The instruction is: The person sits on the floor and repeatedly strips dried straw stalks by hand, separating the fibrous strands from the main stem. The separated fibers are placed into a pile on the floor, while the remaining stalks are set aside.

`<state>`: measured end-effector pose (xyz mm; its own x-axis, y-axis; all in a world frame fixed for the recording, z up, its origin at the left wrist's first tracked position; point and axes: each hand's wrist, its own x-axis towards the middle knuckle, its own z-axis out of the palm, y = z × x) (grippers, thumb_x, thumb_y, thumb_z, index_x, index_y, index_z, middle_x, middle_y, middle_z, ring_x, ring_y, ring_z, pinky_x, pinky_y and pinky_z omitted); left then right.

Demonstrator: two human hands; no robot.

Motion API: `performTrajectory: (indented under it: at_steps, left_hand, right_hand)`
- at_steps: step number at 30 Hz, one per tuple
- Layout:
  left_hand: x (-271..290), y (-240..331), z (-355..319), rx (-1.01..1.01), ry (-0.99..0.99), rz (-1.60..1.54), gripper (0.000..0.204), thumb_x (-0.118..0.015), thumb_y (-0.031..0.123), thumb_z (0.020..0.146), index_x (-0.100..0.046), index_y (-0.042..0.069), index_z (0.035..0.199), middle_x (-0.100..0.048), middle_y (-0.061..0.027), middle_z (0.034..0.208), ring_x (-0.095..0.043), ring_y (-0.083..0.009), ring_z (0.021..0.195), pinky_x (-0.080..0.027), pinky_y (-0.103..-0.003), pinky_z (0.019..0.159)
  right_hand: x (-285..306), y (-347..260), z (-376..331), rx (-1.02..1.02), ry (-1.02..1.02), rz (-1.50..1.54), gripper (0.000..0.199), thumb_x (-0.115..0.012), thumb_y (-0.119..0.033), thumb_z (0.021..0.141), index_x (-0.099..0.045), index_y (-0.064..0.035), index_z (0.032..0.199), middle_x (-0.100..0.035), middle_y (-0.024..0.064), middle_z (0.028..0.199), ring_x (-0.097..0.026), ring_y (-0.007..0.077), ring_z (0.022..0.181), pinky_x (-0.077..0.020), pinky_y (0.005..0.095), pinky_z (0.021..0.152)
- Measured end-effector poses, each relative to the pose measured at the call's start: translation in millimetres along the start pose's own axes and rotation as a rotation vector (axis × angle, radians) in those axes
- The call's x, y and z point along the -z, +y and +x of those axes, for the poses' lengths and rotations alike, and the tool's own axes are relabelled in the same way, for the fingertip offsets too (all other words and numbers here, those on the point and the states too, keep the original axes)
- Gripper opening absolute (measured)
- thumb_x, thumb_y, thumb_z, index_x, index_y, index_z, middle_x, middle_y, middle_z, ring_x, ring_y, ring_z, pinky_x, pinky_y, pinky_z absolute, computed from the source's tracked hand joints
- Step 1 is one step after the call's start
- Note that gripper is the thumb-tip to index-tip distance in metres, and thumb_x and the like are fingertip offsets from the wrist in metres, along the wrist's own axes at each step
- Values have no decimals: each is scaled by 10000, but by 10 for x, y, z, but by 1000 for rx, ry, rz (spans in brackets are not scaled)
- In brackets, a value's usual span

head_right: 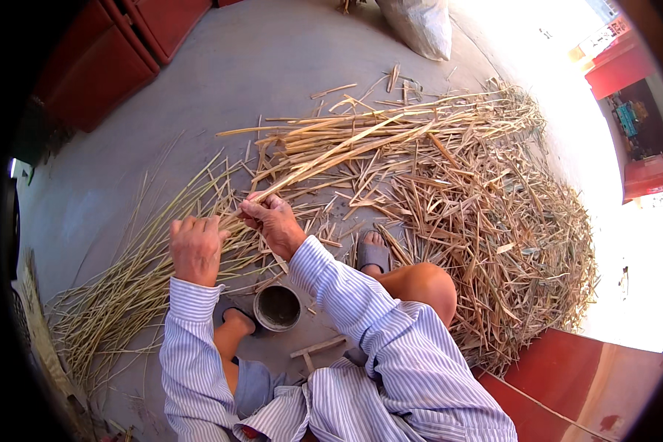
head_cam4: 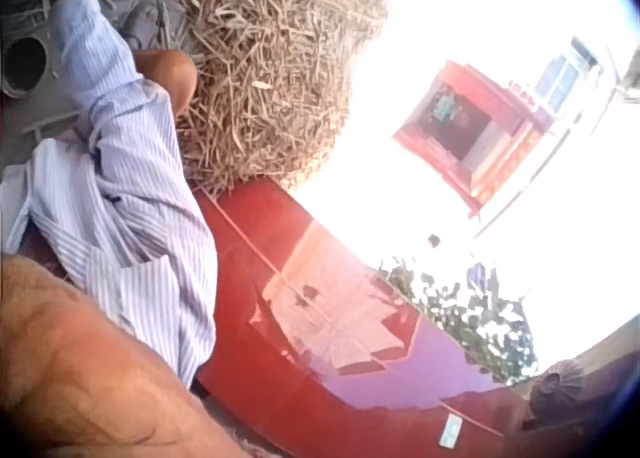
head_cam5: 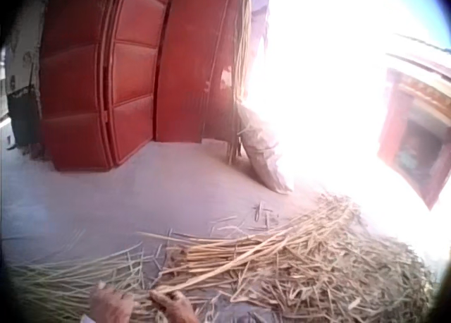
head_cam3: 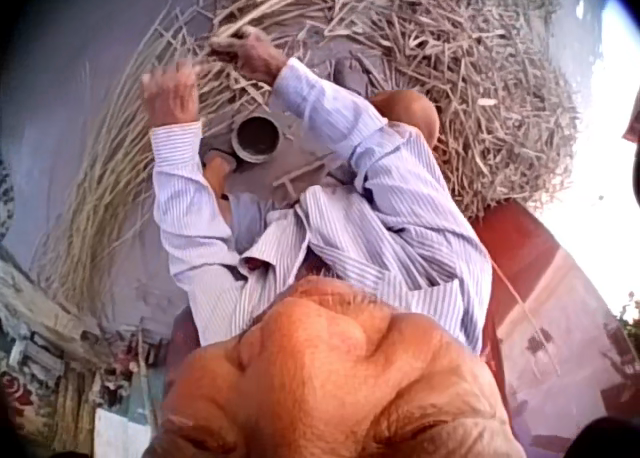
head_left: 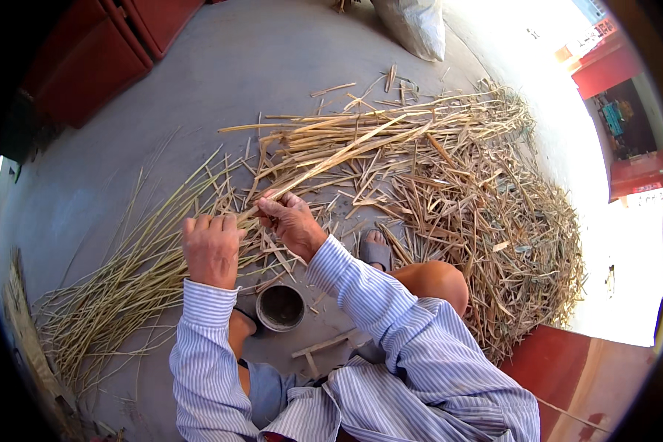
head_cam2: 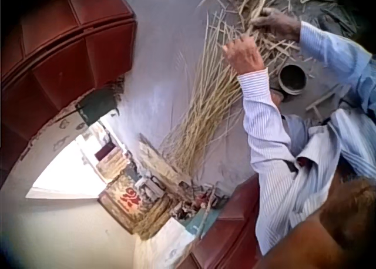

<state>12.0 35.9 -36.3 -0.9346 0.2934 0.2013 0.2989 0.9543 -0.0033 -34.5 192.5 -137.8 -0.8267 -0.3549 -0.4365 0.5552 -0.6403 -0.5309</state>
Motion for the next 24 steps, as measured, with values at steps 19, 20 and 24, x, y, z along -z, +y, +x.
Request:
performTrajectory:
  at_steps: [19, 20, 24]
  left_hand:
    - [616, -351, -166, 5, 276, -66, 210, -754, 182, 748, -634, 91, 893, -635, -48, 759, -605, -226, 755, -391, -381, 691]
    - [618, -313, -158, -7, 329, -42, 217, -753, 182, 750, -640, 87, 910, -643, -44, 772, -608, -220, 762, -397, -377, 690]
    - [560, -156, -73, -85, 455, 39, 221, -750, 166, 757, -669, 69, 939, -671, -29, 814, -618, -202, 794, -431, -364, 695]
  right_hand:
    - [-109, -1117, -286, 67, 96, -216, 225, -599, -261, 971, -618, -38, 993, -655, 49, 834, -658, 137, 765, -543, 238, 612]
    - [-160, -1060, -290, 79, 101, -218, 232, -608, -271, 966, -617, -39, 989, -652, 47, 828, -653, 137, 757, -539, 240, 606]
    - [-158, -1001, -180, 54, 74, -228, 243, -637, -297, 949, -610, -55, 961, -626, 29, 784, -624, 133, 702, -494, 238, 561]
